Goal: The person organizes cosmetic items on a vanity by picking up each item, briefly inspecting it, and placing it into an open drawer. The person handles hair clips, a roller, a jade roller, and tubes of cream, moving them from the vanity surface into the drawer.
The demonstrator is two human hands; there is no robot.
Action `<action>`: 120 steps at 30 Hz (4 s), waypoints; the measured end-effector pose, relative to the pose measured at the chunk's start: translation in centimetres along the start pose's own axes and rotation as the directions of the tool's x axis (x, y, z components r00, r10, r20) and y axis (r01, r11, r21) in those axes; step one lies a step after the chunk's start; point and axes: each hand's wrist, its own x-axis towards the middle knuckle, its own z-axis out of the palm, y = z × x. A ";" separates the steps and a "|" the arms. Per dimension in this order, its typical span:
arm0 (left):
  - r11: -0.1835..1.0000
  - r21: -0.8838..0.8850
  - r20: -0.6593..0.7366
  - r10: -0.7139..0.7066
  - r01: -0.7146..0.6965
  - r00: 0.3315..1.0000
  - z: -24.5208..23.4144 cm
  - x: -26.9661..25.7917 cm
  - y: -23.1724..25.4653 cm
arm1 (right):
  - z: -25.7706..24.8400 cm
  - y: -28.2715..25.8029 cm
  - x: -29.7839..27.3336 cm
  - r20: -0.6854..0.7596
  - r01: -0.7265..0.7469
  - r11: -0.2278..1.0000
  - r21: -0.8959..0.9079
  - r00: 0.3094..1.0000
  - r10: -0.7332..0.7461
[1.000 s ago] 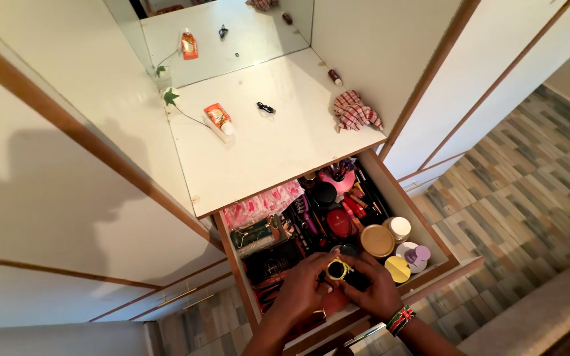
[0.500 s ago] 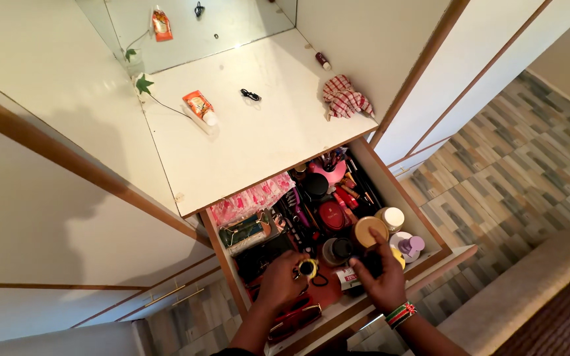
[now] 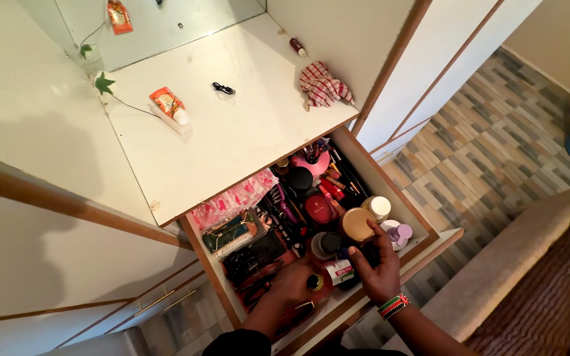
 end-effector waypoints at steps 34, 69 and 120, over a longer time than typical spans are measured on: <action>0.804 0.554 0.117 0.182 -0.216 0.976 5.0 2.2 -3.3 | -0.7 0.1 0.0 -0.001 -0.096 0.987 -0.131 0.995 0.097; 0.913 0.005 -0.335 0.386 -0.408 0.860 -4.0 -1.4 10.1 | -0.9 0.4 -0.1 0.132 -0.064 0.995 -0.071 0.989 0.073; 0.982 0.165 -0.110 -0.070 0.088 0.991 2.7 -0.6 -2.0 | -1.4 2.5 -0.9 0.145 -0.086 0.996 0.031 0.986 0.080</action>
